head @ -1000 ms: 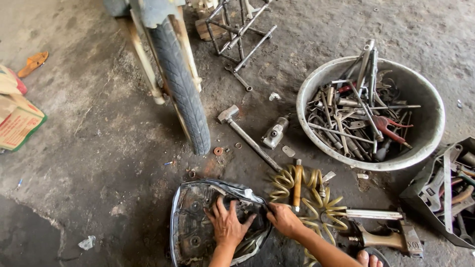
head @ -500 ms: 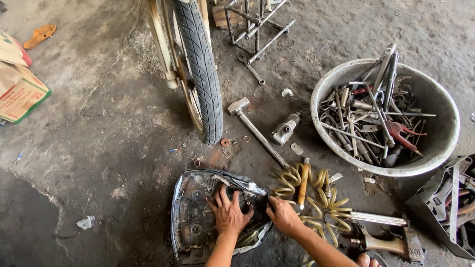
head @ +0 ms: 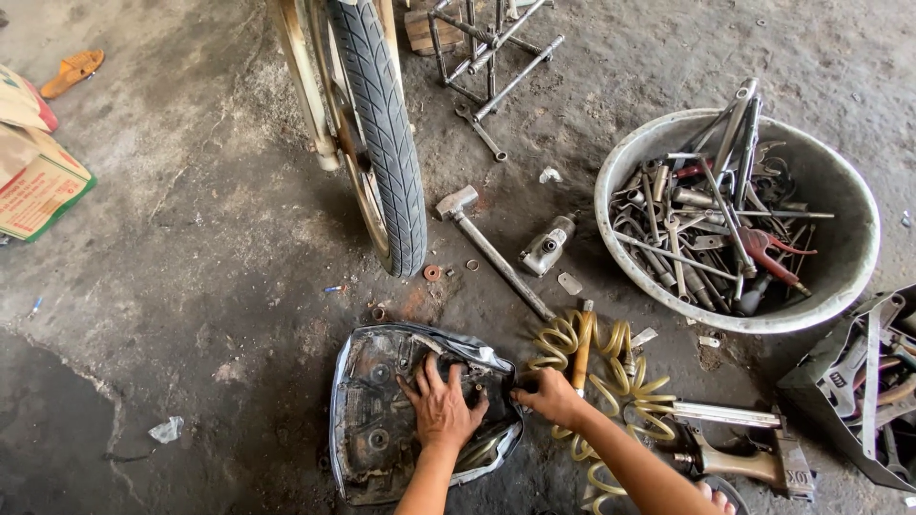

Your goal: The person removes a motorcycle seat cover, cleans the interior, and uses a pneumatic staple gun to reattach the cover. They repeatedly staple the edges, flip the seat, and adjust the cover to ensure it is secured.

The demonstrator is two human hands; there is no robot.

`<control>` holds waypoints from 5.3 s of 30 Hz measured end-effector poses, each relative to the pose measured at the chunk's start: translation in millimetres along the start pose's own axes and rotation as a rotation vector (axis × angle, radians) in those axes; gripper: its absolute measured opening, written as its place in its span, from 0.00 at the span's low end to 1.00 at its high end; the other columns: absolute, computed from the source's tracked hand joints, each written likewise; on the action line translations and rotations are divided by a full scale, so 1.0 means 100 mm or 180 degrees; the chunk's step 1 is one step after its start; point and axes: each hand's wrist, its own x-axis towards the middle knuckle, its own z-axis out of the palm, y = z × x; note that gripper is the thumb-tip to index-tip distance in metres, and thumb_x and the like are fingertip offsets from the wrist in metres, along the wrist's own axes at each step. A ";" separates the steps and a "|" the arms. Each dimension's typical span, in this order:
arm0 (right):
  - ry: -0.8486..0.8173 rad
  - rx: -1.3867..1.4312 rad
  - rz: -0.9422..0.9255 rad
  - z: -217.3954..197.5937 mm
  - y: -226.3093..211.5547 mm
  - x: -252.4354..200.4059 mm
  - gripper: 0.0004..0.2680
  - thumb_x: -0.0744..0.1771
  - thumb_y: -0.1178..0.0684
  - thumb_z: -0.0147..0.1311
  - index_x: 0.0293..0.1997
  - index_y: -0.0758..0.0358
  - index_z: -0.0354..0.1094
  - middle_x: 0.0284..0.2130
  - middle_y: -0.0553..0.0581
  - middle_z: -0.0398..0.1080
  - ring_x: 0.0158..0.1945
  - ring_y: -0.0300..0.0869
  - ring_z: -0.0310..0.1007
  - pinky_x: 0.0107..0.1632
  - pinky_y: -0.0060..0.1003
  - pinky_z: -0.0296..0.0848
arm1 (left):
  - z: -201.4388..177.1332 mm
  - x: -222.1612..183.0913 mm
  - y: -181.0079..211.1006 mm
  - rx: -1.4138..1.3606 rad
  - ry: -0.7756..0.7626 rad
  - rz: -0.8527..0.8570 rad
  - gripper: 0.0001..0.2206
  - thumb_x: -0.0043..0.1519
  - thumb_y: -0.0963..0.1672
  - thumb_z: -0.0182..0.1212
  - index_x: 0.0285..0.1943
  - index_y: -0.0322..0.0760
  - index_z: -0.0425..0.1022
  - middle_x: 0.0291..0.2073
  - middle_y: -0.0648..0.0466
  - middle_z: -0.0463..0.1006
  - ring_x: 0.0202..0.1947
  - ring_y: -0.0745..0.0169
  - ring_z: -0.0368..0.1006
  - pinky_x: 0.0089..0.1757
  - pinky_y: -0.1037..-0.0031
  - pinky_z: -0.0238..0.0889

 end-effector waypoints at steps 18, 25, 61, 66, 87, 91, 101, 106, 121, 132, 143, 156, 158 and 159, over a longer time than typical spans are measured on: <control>0.0535 -0.0413 0.0501 0.66 0.69 0.53 0.10 0.62 0.53 0.63 0.34 0.74 0.72 0.28 0.65 0.77 0.29 0.51 0.78 0.35 0.43 0.78 | -0.12 -0.02 0.01 -0.0286 0.0346 0.0059 0.37 0.58 0.69 0.36 0.54 0.43 0.71 0.63 0.37 0.56 0.60 0.27 0.57 0.61 0.19 0.29; 0.0700 -0.0668 0.0659 0.62 0.29 0.37 0.09 0.63 0.55 0.60 0.33 0.77 0.72 0.29 0.72 0.75 0.28 0.59 0.77 0.35 0.48 0.80 | -0.26 -0.06 0.03 -0.0922 0.0695 0.0080 0.39 0.58 0.68 0.31 0.52 0.42 0.74 0.64 0.42 0.59 0.64 0.30 0.57 0.64 0.24 0.20; 0.0647 0.0250 0.0751 0.47 0.15 0.20 0.06 0.63 0.58 0.57 0.41 0.66 0.77 0.28 0.58 0.80 0.26 0.45 0.75 0.35 0.40 0.77 | -1.18 1.16 0.46 -0.0541 -0.1914 0.1631 0.06 0.58 0.40 0.65 0.42 0.38 0.84 0.44 0.48 0.84 0.42 0.51 0.81 0.50 0.59 0.72; 0.0615 0.0234 0.0952 0.40 -0.05 0.12 0.07 0.64 0.59 0.57 0.44 0.66 0.77 0.33 0.59 0.81 0.29 0.44 0.79 0.39 0.38 0.81 | -0.38 1.07 0.19 0.0025 -0.0363 0.2647 0.03 0.68 0.41 0.51 0.47 0.37 0.70 0.38 0.51 0.75 0.35 0.59 0.72 0.42 0.63 0.63; 0.0600 -0.0612 0.0629 0.06 0.39 0.72 0.09 0.64 0.55 0.61 0.41 0.72 0.72 0.32 0.67 0.77 0.32 0.56 0.78 0.40 0.48 0.80 | -0.32 0.12 -1.72 -0.2675 -0.1495 -0.3260 0.25 0.69 0.46 0.58 0.66 0.17 0.57 0.66 0.26 0.63 0.68 0.27 0.61 0.61 0.46 0.59; 0.0570 -0.0712 0.0754 0.11 0.41 0.76 0.10 0.64 0.54 0.61 0.39 0.74 0.72 0.31 0.68 0.77 0.31 0.56 0.78 0.40 0.47 0.80 | -0.33 0.10 -1.67 -0.2124 -0.1127 -0.3225 0.17 0.63 0.46 0.69 0.46 0.23 0.71 0.45 0.36 0.78 0.43 0.43 0.78 0.44 0.56 0.72; 0.0982 -0.1660 0.0307 0.29 0.59 0.86 0.11 0.66 0.52 0.56 0.27 0.72 0.70 0.18 0.62 0.71 0.18 0.49 0.68 0.29 0.42 0.76 | -0.59 0.04 -1.39 -0.1727 -0.0996 -0.3011 0.20 0.62 0.48 0.62 0.50 0.21 0.77 0.46 0.34 0.81 0.41 0.39 0.80 0.43 0.56 0.74; 0.1004 -0.1172 0.0255 -0.10 -0.35 0.57 0.07 0.66 0.56 0.53 0.44 0.67 0.74 0.26 0.66 0.77 0.21 0.53 0.74 0.31 0.44 0.79 | -0.35 -0.07 -1.72 -0.2354 -0.0620 -0.3399 0.23 0.54 0.48 0.63 0.44 0.16 0.78 0.38 0.33 0.79 0.37 0.37 0.73 0.41 0.55 0.67; 0.1521 -0.3007 -0.2803 -0.60 -2.30 -0.05 0.17 0.66 0.52 0.53 0.62 0.65 0.67 0.60 0.62 0.70 0.59 0.58 0.73 0.51 0.44 0.79 | -2.64 0.26 -0.82 -0.3411 0.0492 -0.0481 0.30 0.55 0.59 0.56 0.65 0.47 0.74 0.65 0.50 0.76 0.67 0.47 0.70 0.61 0.44 0.61; 0.2026 -0.1436 -0.2545 -0.44 -2.47 -0.52 0.23 0.60 0.57 0.59 0.63 0.60 0.67 0.59 0.56 0.71 0.40 0.47 0.72 0.43 0.39 0.74 | -2.93 0.27 -0.19 -0.1958 0.0797 0.1172 0.27 0.47 0.33 0.64 0.59 0.19 0.72 0.55 0.36 0.79 0.49 0.41 0.80 0.51 0.65 0.73; 0.1460 -0.1137 -0.1866 -0.03 -2.25 -0.21 0.27 0.62 0.63 0.49 0.70 0.76 0.49 0.62 0.75 0.62 0.60 0.62 0.67 0.59 0.48 0.69 | -2.82 0.06 -0.37 -0.1848 0.0805 0.0875 0.32 0.44 0.30 0.54 0.64 0.25 0.71 0.61 0.38 0.74 0.54 0.45 0.78 0.55 0.72 0.72; 0.1946 -0.1079 -0.2319 -0.02 -2.32 -0.07 0.22 0.61 0.62 0.46 0.64 0.56 0.68 0.52 0.67 0.73 0.55 0.60 0.75 0.53 0.51 0.78 | -2.49 0.26 -0.60 -0.1916 0.1048 0.0881 0.24 0.53 0.31 0.61 0.62 0.29 0.76 0.55 0.37 0.79 0.55 0.39 0.76 0.54 0.58 0.72; 0.2017 -0.1101 -0.2388 0.00 -2.29 -0.02 0.21 0.62 0.61 0.46 0.64 0.57 0.69 0.52 0.67 0.74 0.55 0.60 0.75 0.52 0.51 0.78 | -2.46 0.28 -0.60 -0.1823 0.1140 0.0893 0.24 0.52 0.32 0.61 0.61 0.30 0.77 0.54 0.38 0.80 0.54 0.39 0.77 0.53 0.58 0.72; 0.2095 -0.1120 -0.2473 0.01 -2.28 0.00 0.21 0.63 0.61 0.45 0.63 0.58 0.69 0.52 0.66 0.74 0.54 0.60 0.76 0.51 0.51 0.79 | -2.44 0.27 -0.61 -0.1718 0.1246 0.0907 0.24 0.52 0.33 0.61 0.60 0.31 0.77 0.53 0.39 0.81 0.53 0.40 0.77 0.52 0.57 0.73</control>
